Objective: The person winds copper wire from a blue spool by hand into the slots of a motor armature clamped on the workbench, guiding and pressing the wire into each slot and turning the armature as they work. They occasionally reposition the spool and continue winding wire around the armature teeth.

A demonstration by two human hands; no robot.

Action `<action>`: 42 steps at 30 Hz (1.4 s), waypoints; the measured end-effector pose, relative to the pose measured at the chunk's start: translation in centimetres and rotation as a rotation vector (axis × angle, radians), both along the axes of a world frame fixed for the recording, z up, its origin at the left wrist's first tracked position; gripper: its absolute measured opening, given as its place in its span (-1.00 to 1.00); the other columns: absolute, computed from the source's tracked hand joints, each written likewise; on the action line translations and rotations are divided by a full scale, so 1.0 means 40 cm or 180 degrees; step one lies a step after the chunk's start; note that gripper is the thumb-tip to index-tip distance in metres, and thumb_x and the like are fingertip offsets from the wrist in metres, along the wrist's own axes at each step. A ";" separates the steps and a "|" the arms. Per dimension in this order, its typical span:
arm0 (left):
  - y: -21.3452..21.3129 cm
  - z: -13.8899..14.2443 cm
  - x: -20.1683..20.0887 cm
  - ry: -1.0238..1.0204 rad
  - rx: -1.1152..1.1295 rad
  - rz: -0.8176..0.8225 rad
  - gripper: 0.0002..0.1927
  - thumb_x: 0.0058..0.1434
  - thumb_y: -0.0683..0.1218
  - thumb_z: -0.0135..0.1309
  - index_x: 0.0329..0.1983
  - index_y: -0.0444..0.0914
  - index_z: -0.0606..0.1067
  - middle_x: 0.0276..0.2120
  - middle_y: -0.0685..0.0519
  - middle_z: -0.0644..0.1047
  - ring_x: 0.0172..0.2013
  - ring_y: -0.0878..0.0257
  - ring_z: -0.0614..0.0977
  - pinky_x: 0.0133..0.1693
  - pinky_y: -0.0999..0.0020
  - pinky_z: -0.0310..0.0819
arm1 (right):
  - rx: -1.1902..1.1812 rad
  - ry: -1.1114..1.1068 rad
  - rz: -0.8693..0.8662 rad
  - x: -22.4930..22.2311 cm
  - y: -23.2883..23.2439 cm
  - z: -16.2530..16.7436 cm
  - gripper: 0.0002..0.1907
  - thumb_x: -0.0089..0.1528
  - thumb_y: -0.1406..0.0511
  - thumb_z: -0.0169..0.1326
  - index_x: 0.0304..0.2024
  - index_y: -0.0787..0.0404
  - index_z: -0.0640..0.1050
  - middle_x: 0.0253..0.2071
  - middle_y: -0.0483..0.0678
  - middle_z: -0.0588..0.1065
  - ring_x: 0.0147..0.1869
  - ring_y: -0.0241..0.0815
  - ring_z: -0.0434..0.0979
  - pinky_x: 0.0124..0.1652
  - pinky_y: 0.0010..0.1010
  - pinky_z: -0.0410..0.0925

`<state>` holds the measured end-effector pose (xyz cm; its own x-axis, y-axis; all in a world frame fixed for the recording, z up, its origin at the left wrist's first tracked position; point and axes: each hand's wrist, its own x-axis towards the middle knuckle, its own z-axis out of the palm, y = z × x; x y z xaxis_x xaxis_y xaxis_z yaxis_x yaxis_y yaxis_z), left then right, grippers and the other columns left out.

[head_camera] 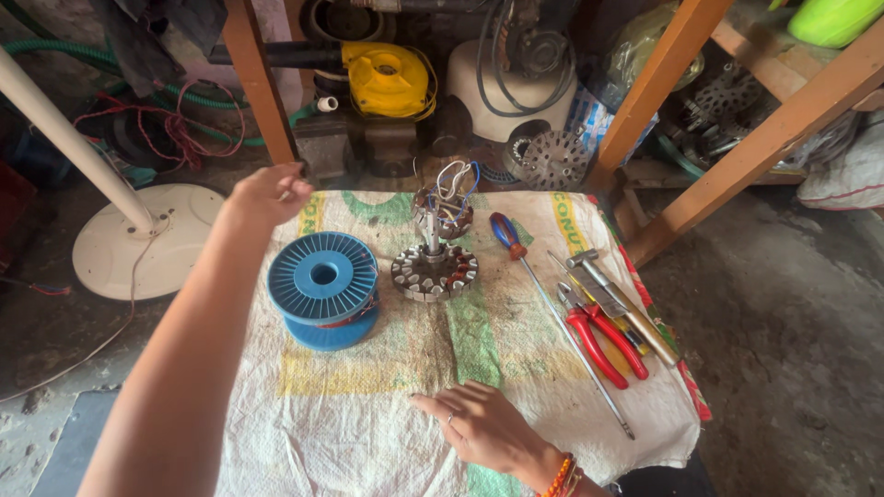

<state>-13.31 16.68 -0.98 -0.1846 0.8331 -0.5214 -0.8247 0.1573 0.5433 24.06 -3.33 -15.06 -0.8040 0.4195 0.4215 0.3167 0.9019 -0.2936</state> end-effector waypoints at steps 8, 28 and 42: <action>-0.162 0.009 -0.079 -0.0737 0.0015 0.0519 -0.77 0.22 -0.34 0.15 -0.08 -0.50 0.42 -0.02 -0.14 0.37 -0.10 0.04 0.54 -0.08 0.34 0.69 | -0.0569 0.0423 -0.1080 0.008 0.039 0.004 -0.40 0.26 0.20 0.15 0.33 0.14 0.34 -0.55 -0.13 0.52 -0.52 -0.26 0.52 -0.42 -0.39 0.45; -0.514 -0.435 0.110 0.5213 0.0176 -0.0386 -0.73 0.22 -0.31 -0.03 -0.22 -0.29 0.68 -0.06 -0.12 0.68 -0.49 0.16 0.72 -0.43 0.21 0.63 | -0.1973 0.0994 -0.1963 0.127 0.111 -0.094 -0.74 0.35 0.22 0.04 -0.22 0.18 0.72 -0.72 -0.19 0.32 -0.67 -0.43 0.13 -0.62 -0.52 -0.01; -0.482 -0.092 0.371 0.4017 0.1447 -0.4222 -0.54 0.18 0.14 0.28 -0.17 -0.38 0.63 -0.29 -0.04 0.67 -0.49 0.34 0.71 -0.52 0.44 0.64 | -0.1549 0.0099 -0.2436 0.115 0.119 -0.045 -0.71 0.40 0.20 -0.12 -0.17 0.05 0.65 -0.77 -0.10 0.32 -0.71 -0.24 0.22 -0.60 -0.36 0.12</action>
<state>1.53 -2.59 -4.67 0.5602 0.7552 -0.3404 0.5565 -0.0388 0.8299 28.65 1.45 -16.88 -0.2235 0.9718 0.0749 0.7640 0.2224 -0.6057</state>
